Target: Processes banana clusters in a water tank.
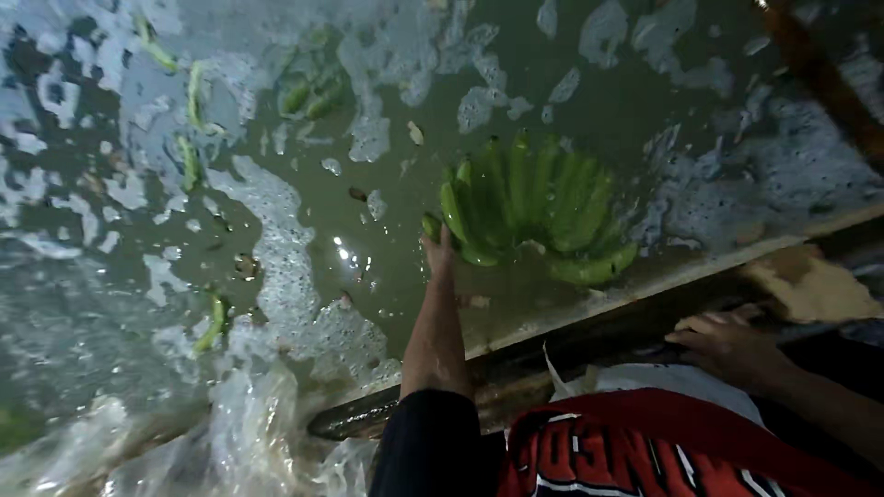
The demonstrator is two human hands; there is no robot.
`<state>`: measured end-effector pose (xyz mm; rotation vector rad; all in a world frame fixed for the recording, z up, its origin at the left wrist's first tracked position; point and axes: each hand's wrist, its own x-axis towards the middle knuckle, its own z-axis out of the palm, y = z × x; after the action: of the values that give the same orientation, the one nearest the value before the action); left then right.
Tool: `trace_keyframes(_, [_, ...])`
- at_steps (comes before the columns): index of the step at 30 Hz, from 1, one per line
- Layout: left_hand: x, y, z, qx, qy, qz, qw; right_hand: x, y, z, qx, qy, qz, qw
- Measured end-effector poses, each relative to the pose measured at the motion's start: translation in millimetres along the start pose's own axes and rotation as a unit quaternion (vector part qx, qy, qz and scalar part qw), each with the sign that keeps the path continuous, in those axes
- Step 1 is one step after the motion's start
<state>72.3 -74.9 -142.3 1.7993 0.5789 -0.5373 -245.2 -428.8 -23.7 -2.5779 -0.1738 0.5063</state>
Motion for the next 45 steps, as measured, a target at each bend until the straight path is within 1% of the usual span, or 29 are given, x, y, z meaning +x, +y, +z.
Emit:
trace_keyframes(2, [6,14,-6,0.065,-0.023,0.008,0.998,21,-7,-9,0.03,-0.006,0.0,1.0])
trace_keyframes(3, [9,22,-7,0.101,-0.029,0.002,0.994,40,-13,-16,0.05,-0.026,0.017,0.998])
trace_keyframes(5, [16,40,-4,0.157,-0.044,-0.026,0.986,93,-30,-30,0.081,-0.071,0.085,0.991])
trace_keyframes(7, [28,57,6,0.209,-0.069,-0.069,0.973,162,-46,-36,0.091,-0.143,0.181,0.969])
trace_keyframes(8, [35,63,11,0.229,-0.088,-0.085,0.966,197,-51,-33,0.096,-0.165,0.215,0.958])
trace_keyframes(10, [46,70,18,0.215,-0.118,-0.099,0.964,255,-50,-13,0.117,-0.184,0.243,0.945])
trace_keyframes(11, [49,69,19,0.186,-0.123,-0.101,0.97,278,-47,1,0.125,-0.185,0.253,0.941])
trace_keyframes(12, [53,60,20,0.126,-0.117,-0.1,0.98,295,-42,16,0.129,-0.179,0.264,0.939])
trace_keyframes(14, [55,36,20,-0.051,-0.082,-0.1,0.99,319,-35,27,0.134,-0.187,0.289,0.93])
trace_keyframes(15, [52,25,20,-0.122,-0.077,-0.087,0.986,327,-31,26,0.141,-0.198,0.295,0.924])
trace_keyframes(16, [46,16,19,-0.157,-0.075,-0.075,0.982,332,-26,26,0.145,-0.204,0.293,0.923])
trace_keyframes(18, [34,-7,19,-0.15,-0.057,-0.081,0.984,345,-16,25,0.123,-0.21,0.284,0.927])
trace_keyframes(21, [5,-41,15,-0.112,-0.063,-0.132,0.983,357,-3,26,0.099,-0.227,0.286,0.926])
trace_keyframes(23, [-19,-44,11,-0.046,-0.077,-0.142,0.986,362,2,20,0.11,-0.207,0.28,0.931])
trace_keyframes(24, [-31,-43,7,0.006,-0.093,-0.13,0.987,361,0,12,0.124,-0.196,0.27,0.935])
trace_keyframes(26, [-58,-36,-3,0.115,-0.131,-0.078,0.982,350,-13,-15,0.164,-0.176,0.244,0.939])
trace_keyframes(28, [-88,-28,-12,0.185,-0.157,-0.037,0.969,328,-32,-46,0.187,-0.164,0.245,0.937])
trace_keyframes(30, [-115,-25,-20,0.212,-0.17,-0.02,0.962,295,-53,-81,0.196,-0.131,0.242,0.941])
trace_keyframes(33, [-151,-33,-28,0.246,-0.18,-0.015,0.952,224,-77,-133,0.183,-0.057,0.208,0.959])
trace_keyframes(36, [-180,-46,-28,0.286,-0.196,-0.01,0.938,132,-95,-170,0.193,0.061,0.184,0.962])
trace_keyframes(38, [-191,-59,-24,0.33,-0.215,-0.009,0.919,65,-103,-184,0.19,0.147,0.192,0.951])
trace_keyframes(39, [-192,-66,-22,0.365,-0.223,-0.008,0.904,31,-107,-188,0.189,0.191,0.202,0.942])
trace_keyframes(41, [-191,-74,-16,0.422,-0.236,-0.005,0.875,-41,-108,-187,0.179,0.278,0.22,0.918])
trace_keyframes(42, [-192,-74,-14,0.429,-0.241,-0.002,0.871,-78,-109,-183,0.171,0.312,0.236,0.904])
trace_keyframes(44, [-205,-68,-15,0.398,-0.259,0.005,0.88,-156,-114,-169,0.155,0.361,0.285,0.874])
trace_keyframes(45, [-210,-66,-18,0.37,-0.273,-0.008,0.888,-194,-116,-156,0.142,0.383,0.319,0.855])
